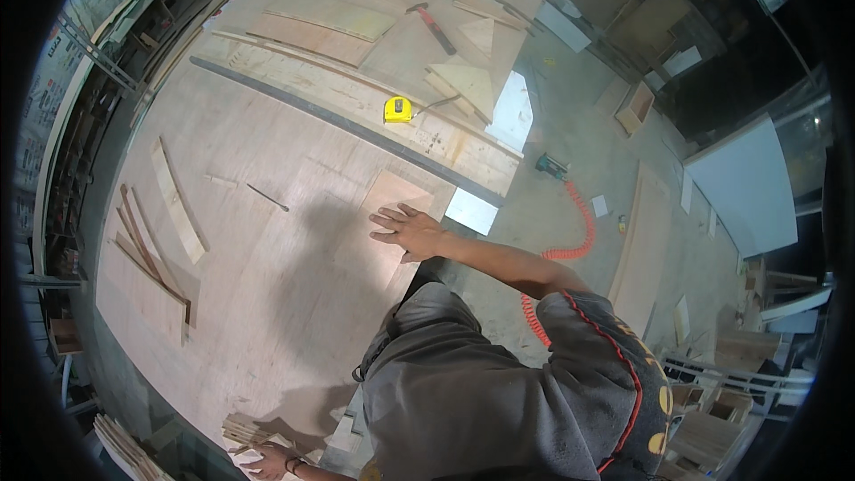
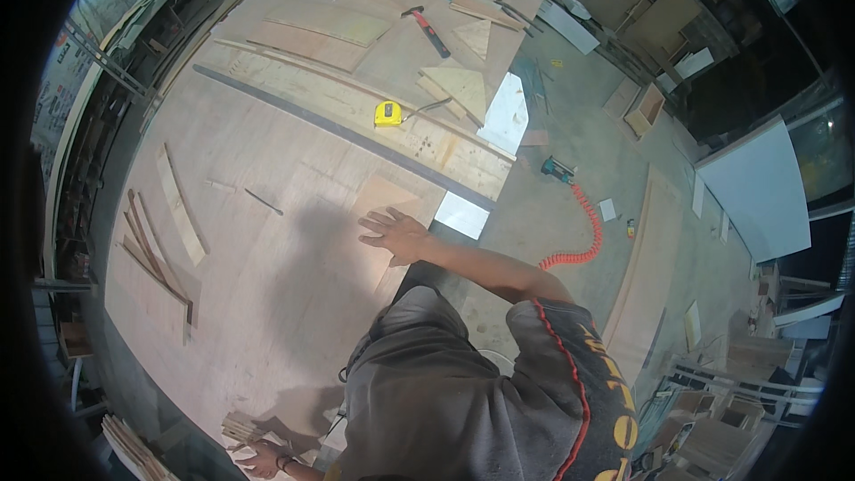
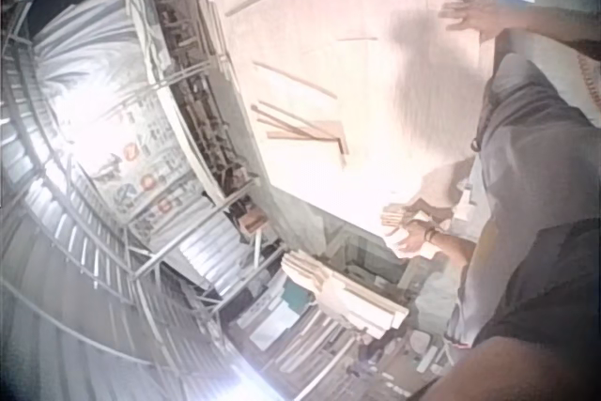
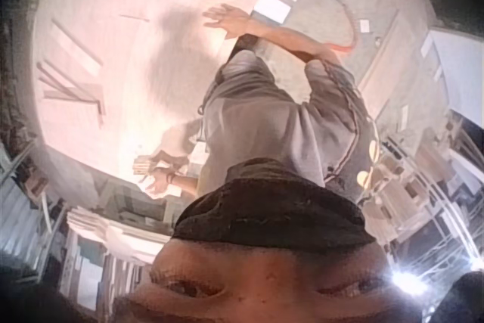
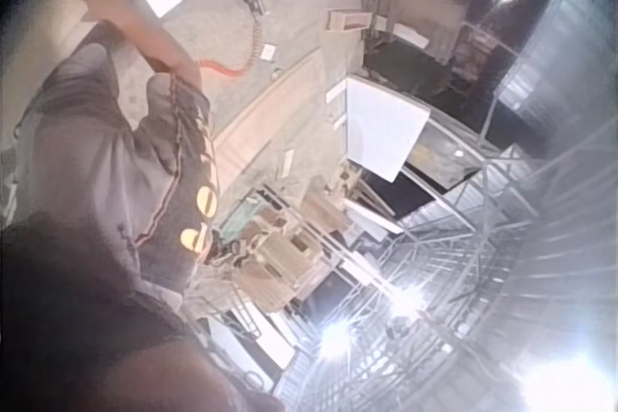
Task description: The person arranges and stacks small wooden pieces on a workbench, then measures a piece with a tape measure. They use a hammer to tap a wooden piece into place on a larger board.
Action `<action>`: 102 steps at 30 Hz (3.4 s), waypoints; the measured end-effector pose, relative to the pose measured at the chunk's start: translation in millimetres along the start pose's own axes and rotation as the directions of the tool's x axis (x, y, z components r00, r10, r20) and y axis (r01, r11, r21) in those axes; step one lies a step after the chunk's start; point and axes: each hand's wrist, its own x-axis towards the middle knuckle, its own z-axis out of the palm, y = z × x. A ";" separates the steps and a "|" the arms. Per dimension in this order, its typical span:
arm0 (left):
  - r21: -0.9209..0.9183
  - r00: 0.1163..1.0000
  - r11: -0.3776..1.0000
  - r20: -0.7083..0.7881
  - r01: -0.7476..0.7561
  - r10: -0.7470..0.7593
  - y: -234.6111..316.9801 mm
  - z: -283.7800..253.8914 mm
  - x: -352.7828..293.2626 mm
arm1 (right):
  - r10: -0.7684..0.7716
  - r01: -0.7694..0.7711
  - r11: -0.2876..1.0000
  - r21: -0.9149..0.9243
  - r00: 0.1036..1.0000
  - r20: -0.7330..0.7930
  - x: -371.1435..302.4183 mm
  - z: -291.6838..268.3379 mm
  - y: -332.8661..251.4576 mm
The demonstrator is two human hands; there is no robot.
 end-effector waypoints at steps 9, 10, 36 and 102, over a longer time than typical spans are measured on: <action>-0.237 0.992 0.965 0.021 -0.116 0.124 39.9 11.9 -68.3 | 0.028 -0.028 1.000 -0.014 1.000 0.000 6.6 -11.6 44.1; -0.221 0.986 0.962 0.015 -0.158 0.165 44.5 7.9 -77.8 | 0.017 -0.017 1.000 -0.007 1.000 0.000 7.5 -10.6 46.9; -0.689 0.867 0.654 0.074 -0.313 0.493 197.2 -138.2 -234.9 | -0.100 0.102 0.980 -0.171 0.995 0.024 54.0 -21.0 77.3; -0.654 0.871 0.734 0.240 -0.181 0.429 205.3 -128.7 -248.4 | -0.057 0.095 0.930 -0.354 0.992 0.117 349.1 -107.6 78.1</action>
